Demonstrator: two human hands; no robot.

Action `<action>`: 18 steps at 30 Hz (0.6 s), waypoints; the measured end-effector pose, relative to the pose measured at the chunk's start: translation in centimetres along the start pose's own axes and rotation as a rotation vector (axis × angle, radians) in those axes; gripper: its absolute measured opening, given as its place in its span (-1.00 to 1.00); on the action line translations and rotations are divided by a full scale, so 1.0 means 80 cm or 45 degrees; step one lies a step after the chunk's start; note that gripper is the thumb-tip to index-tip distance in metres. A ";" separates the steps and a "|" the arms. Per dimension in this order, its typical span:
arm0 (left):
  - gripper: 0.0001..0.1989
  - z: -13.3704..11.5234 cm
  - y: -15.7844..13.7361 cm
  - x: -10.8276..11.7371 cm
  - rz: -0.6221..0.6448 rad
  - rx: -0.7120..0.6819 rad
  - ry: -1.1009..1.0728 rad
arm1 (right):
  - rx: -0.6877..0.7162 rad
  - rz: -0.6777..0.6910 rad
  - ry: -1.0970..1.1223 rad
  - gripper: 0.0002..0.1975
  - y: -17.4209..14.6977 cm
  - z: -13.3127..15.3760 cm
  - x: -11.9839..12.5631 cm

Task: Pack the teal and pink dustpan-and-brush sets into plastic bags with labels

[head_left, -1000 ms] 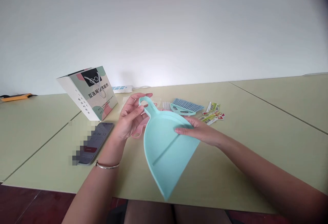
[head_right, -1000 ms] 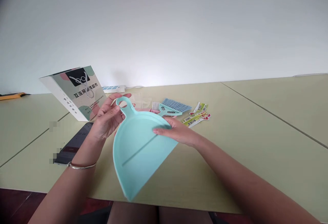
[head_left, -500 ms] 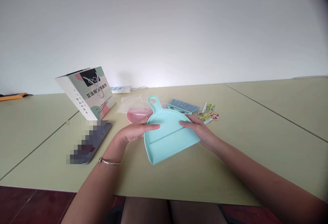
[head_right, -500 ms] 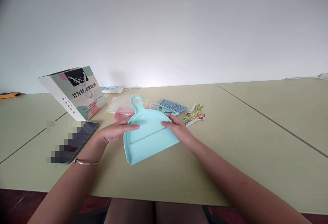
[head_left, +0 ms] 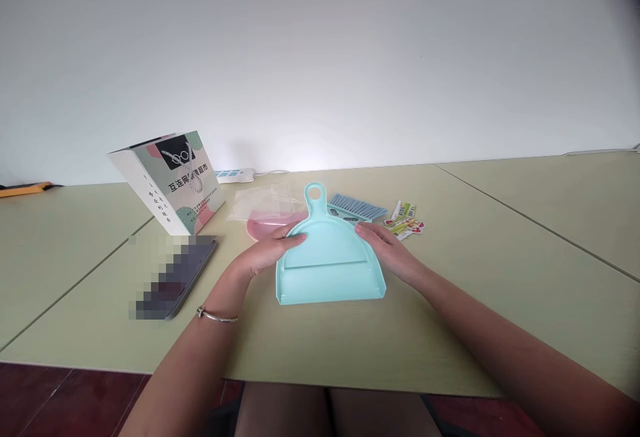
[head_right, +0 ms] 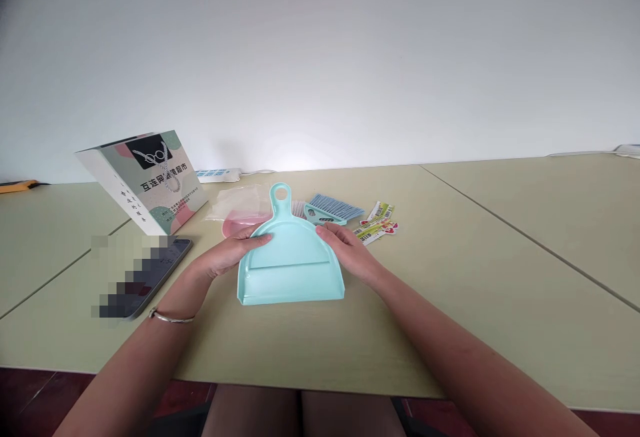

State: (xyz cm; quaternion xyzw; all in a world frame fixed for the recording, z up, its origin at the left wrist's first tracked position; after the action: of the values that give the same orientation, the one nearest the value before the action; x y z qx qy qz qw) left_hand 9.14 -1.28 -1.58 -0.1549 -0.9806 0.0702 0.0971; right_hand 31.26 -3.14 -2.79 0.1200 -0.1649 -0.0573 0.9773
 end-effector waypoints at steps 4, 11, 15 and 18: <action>-0.33 0.001 0.001 -0.001 -0.023 0.036 0.044 | 0.251 -0.130 -0.257 -0.62 0.011 -0.013 0.003; -0.33 0.001 0.002 -0.002 -0.039 0.058 -0.011 | 0.615 -0.194 -0.906 -0.60 0.040 -0.049 0.002; -0.35 0.003 0.002 -0.002 -0.037 0.058 -0.027 | 0.551 -0.103 -1.067 -0.66 0.045 -0.059 -0.005; -0.37 0.004 0.003 -0.002 -0.022 0.053 -0.032 | 0.547 -0.135 -1.062 -0.70 0.044 -0.056 -0.006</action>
State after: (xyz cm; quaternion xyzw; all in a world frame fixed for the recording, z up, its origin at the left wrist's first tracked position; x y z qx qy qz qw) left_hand 9.30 -1.14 -1.98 -0.1433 -0.9814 0.0917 0.0884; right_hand 32.54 1.33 -6.14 0.2947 -0.5451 -0.1151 0.7764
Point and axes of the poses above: each hand's wrist, its own y-axis towards the middle knuckle, its own x-axis out of the back of the hand, z = x × y, the point moved 3 cm from there along y, towards the middle knuckle, and after that the axes turned 13 degrees about -z, right-handed, at the moved point
